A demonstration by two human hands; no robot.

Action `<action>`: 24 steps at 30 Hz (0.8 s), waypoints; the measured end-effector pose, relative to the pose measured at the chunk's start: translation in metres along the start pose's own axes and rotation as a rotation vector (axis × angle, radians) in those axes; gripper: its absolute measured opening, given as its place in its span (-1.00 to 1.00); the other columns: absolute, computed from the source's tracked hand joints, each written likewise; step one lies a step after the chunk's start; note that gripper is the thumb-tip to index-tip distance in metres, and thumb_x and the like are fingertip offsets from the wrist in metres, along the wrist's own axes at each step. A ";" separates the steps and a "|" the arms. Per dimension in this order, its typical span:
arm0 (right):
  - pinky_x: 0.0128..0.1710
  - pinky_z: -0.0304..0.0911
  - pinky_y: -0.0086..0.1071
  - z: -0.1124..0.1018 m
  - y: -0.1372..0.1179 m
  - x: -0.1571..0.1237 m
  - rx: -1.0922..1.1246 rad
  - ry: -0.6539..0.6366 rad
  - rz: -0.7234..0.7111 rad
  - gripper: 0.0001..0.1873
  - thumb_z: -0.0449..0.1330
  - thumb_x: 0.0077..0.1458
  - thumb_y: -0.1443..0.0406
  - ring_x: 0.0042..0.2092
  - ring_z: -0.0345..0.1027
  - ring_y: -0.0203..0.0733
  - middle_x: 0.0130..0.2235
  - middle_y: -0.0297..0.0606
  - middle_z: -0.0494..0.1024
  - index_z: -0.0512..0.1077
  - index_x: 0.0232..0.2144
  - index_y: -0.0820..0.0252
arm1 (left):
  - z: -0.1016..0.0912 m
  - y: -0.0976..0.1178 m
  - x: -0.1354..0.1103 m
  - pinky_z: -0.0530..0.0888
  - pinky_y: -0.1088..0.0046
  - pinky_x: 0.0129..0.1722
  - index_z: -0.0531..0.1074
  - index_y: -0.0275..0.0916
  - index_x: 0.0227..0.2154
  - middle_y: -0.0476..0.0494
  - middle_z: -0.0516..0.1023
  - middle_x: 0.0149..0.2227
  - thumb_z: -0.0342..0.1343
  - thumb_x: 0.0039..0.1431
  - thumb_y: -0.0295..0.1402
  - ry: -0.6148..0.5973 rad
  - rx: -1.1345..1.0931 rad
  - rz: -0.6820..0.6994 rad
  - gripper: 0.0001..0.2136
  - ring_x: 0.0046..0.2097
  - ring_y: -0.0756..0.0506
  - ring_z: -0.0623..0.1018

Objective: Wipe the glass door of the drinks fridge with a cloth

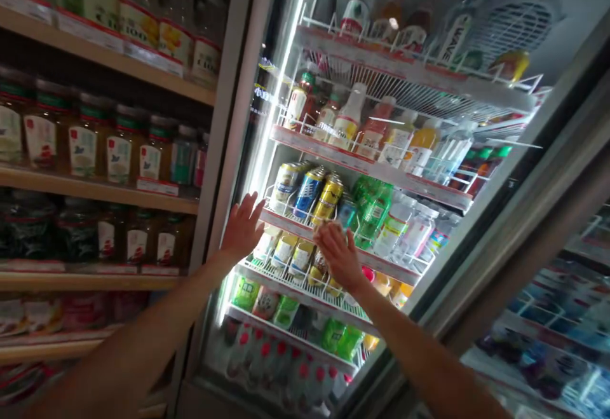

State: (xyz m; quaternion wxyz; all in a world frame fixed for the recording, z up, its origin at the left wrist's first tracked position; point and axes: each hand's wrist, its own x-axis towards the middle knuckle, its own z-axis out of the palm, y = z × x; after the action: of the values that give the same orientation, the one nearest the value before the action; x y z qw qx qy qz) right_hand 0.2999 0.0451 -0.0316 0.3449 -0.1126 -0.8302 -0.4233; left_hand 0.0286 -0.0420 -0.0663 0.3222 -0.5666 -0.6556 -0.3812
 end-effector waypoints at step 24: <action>0.29 -0.25 -0.01 0.039 -0.066 0.066 0.142 0.031 0.048 -0.49 -0.04 0.13 0.44 0.29 -0.09 -0.06 0.23 -0.16 0.21 0.19 0.15 0.25 | -0.031 -0.059 -0.009 0.05 0.00 0.22 0.12 -0.31 0.16 -0.32 0.07 0.27 -0.11 0.09 -0.44 -0.160 0.246 0.153 -0.48 0.29 -0.23 0.09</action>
State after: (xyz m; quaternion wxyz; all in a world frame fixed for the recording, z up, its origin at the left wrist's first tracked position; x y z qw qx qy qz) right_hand 0.2012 0.0277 -0.0443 0.3750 -0.1012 -0.8497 -0.3566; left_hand -0.0291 -0.0767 -0.0663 0.3637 -0.5997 -0.6759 -0.2261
